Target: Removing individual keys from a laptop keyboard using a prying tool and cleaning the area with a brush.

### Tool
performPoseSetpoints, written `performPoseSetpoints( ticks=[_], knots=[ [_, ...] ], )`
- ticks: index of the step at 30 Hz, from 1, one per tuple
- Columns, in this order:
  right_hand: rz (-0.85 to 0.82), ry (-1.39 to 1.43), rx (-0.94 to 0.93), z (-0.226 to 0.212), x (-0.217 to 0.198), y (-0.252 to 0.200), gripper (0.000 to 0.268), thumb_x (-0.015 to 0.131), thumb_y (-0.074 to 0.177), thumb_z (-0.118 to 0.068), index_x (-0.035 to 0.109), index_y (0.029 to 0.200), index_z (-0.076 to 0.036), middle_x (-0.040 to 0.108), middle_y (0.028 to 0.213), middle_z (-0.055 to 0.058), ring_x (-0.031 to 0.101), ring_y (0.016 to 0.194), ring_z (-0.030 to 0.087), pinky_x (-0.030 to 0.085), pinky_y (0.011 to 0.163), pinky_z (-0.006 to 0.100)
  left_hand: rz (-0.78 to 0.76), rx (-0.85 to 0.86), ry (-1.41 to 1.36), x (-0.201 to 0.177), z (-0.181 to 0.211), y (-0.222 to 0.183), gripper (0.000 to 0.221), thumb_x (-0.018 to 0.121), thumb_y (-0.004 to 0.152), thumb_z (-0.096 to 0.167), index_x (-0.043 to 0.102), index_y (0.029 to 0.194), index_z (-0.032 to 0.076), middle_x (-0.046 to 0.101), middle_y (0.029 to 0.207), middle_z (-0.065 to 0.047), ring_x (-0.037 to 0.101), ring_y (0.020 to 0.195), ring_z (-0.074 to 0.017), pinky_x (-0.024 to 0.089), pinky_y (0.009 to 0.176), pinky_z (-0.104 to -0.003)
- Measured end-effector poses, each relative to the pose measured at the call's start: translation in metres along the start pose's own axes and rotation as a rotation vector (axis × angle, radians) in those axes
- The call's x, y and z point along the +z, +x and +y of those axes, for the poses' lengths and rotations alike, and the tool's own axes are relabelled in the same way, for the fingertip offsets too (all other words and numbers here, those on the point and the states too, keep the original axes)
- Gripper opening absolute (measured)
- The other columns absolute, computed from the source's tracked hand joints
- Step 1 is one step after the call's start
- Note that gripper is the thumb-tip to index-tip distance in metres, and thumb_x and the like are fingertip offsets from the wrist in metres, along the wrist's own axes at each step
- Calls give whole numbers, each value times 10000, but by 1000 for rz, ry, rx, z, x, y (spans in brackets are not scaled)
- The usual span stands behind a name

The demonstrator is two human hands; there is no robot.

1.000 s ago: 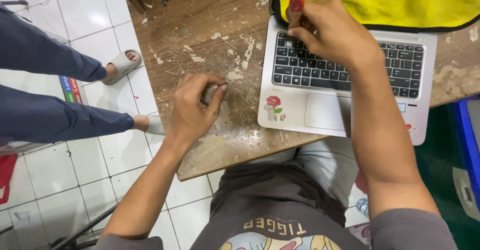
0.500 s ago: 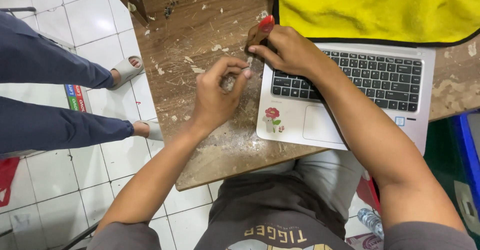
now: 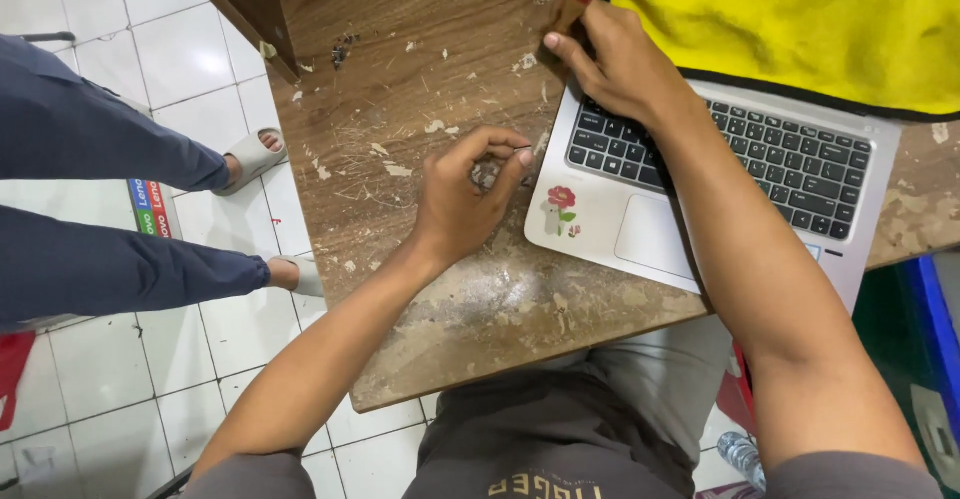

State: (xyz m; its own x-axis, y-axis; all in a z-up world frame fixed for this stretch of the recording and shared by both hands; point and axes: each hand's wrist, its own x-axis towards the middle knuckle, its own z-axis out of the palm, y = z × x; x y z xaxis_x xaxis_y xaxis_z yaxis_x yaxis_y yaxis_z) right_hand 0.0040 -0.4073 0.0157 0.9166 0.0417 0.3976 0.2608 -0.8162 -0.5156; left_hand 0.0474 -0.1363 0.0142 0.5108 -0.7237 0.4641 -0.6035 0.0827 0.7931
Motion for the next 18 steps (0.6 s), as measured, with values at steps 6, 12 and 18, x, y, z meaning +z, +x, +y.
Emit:
performPoseSetpoints(
  ticks=[6, 12, 18],
  knots=[
    [-12, -34, -91, -12, 10, -4, 117, 653, 1177, -104, 677, 1237, -7, 689, 1144, 151, 630, 1033, 315, 490, 924, 446, 62, 61, -25, 10, -6, 16, 128, 735, 1090, 23, 753, 1214, -4, 849, 1029, -174, 838, 793, -207, 717, 637, -199],
    [-159, -173, -151, -56, 21, -6, 298, 797, 1051, -173, 722, 1315, -56, 668, 1182, 160, 691, 1029, 341, 646, 746, 450, 124, 310, -101, 0, 68, 17, 189, 815, 1053, -15, 723, 1207, 42, 807, 981, -92, 675, 714, -142, 599, 672, -263],
    [-185, -338, -172, -63, 37, -9, 257, 700, 1083, -129, 751, 1330, -83, 616, 1128, 172, 665, 985, 392, 564, 677, 515, -148, 573, 103, -15, 162, 15, 144, 578, 1195, 97, 671, 1300, 126, 695, 1014, -87, 613, 850, -252, 539, 813, -412]
  ],
)
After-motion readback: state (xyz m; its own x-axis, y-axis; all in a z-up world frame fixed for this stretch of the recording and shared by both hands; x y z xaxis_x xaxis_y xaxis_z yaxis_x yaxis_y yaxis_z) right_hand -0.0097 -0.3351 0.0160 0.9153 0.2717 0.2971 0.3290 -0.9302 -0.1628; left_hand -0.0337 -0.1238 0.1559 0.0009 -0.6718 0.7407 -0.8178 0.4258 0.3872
